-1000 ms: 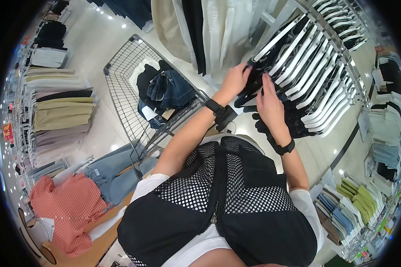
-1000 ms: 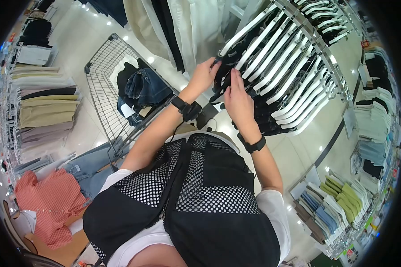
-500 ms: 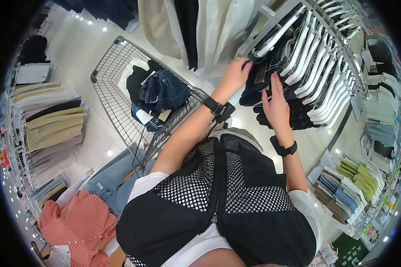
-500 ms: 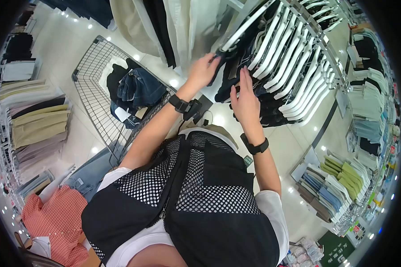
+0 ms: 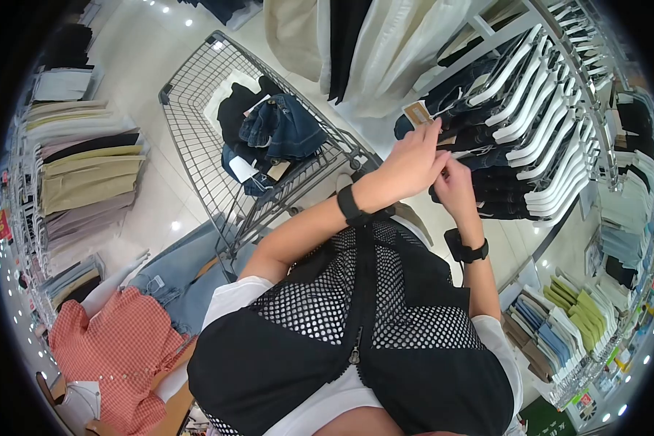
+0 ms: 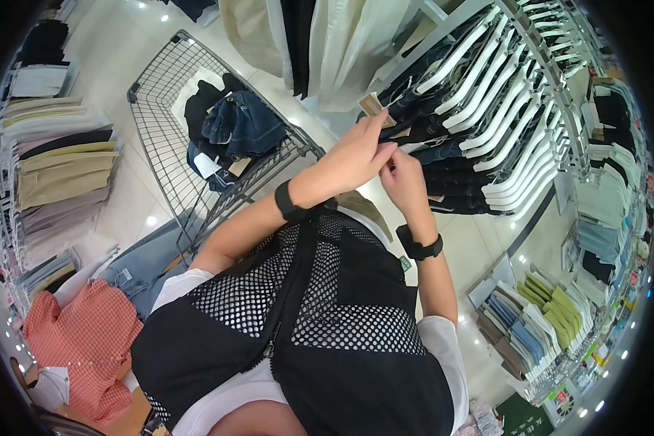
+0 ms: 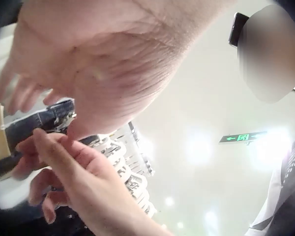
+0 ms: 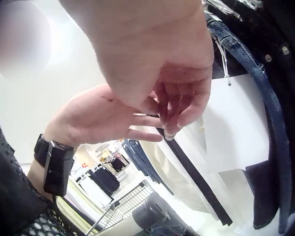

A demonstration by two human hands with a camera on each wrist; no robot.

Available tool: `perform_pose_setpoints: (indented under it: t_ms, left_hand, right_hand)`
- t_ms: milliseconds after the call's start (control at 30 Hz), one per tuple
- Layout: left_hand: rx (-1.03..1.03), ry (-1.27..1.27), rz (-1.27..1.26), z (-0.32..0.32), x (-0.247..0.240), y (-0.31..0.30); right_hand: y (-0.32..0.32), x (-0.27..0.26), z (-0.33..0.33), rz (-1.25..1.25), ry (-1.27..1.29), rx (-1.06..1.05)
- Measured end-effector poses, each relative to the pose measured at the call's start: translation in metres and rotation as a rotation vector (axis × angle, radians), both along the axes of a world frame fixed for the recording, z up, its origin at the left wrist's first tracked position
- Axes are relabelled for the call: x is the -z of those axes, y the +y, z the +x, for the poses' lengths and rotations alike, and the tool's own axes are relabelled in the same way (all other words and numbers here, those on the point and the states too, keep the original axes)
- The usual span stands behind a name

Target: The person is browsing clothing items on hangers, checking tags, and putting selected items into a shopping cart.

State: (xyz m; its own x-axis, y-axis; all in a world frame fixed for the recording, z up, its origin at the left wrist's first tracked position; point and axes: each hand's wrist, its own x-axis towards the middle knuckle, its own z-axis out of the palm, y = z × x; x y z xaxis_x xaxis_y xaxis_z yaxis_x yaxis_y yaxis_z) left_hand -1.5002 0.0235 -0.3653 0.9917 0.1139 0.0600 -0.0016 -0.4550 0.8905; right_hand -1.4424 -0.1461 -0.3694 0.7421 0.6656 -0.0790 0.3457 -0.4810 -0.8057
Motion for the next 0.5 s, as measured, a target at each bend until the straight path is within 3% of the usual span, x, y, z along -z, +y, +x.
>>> perform_pose_setpoints:
  t_ms: [33,100,200,267,300,333,433,500]
  left_hand:
    - [0.000,0.000,0.005,-0.008,-0.004,0.005]
    - [0.026,0.193,0.077,-0.021,-0.013,0.012]
    - [0.005,0.102,0.101,-0.033,-0.027,0.014]
    - [0.018,0.097,0.092,-0.035,-0.042,0.014]
    - [0.035,0.105,0.057,-0.038,-0.049,0.011]
    - [0.034,0.097,0.067,-0.042,-0.050,0.010]
    - [0.054,0.049,0.095,-0.052,-0.041,0.010]
    - [0.040,0.043,0.145,-0.061,-0.027,0.015]
  right_hand:
    - [0.006,-0.008,-0.002,-0.102,0.078,-0.030]
    - [0.013,-0.009,-0.007,-0.043,0.043,-0.123]
    - [0.021,0.007,-0.016,-0.104,0.094,-0.294]
    - [0.025,0.030,-0.020,0.154,-0.017,-0.416]
    - [0.024,0.024,-0.018,-0.034,0.149,-0.405]
    - [0.028,0.025,-0.017,0.001,0.122,-0.522]
    - [0.037,0.073,-0.018,0.159,0.050,-0.579]
    - [0.042,0.080,-0.016,-0.020,-0.050,-0.652]
